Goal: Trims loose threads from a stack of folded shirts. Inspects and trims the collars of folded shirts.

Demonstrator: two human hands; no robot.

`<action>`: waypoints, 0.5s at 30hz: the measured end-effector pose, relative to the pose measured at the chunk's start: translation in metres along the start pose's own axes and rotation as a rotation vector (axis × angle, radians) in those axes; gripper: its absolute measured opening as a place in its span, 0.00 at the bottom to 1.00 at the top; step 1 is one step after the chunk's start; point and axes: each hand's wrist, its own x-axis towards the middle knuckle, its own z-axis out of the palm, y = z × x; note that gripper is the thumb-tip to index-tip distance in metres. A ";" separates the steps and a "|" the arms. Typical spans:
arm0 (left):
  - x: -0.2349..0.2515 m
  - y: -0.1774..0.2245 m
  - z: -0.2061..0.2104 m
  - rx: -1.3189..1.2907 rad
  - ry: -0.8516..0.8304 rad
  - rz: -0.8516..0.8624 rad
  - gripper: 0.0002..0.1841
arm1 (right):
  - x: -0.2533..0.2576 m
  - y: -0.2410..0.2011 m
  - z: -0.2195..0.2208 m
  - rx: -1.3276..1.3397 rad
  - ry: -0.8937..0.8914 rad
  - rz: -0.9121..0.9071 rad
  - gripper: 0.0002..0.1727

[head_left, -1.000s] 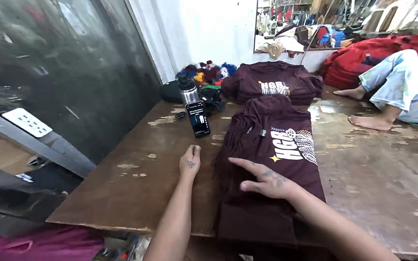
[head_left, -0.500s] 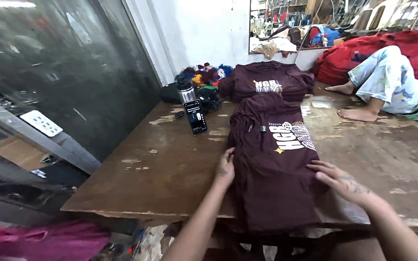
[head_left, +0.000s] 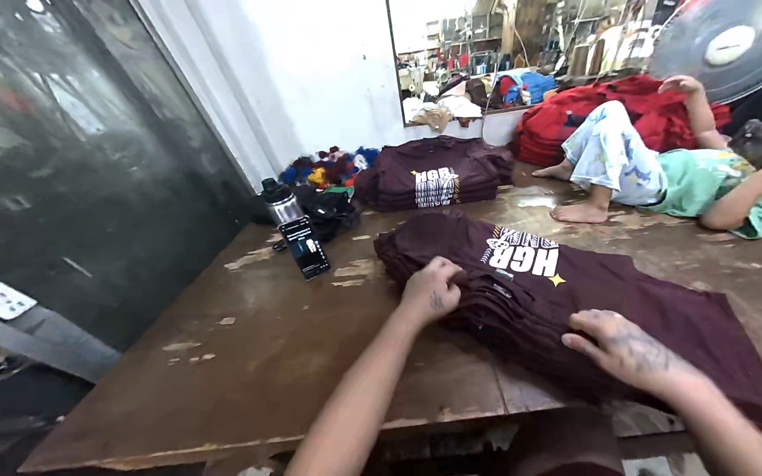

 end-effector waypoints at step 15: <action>0.045 -0.109 -0.005 -0.112 0.083 -0.002 0.20 | 0.021 -0.024 -0.011 -0.016 0.062 0.161 0.28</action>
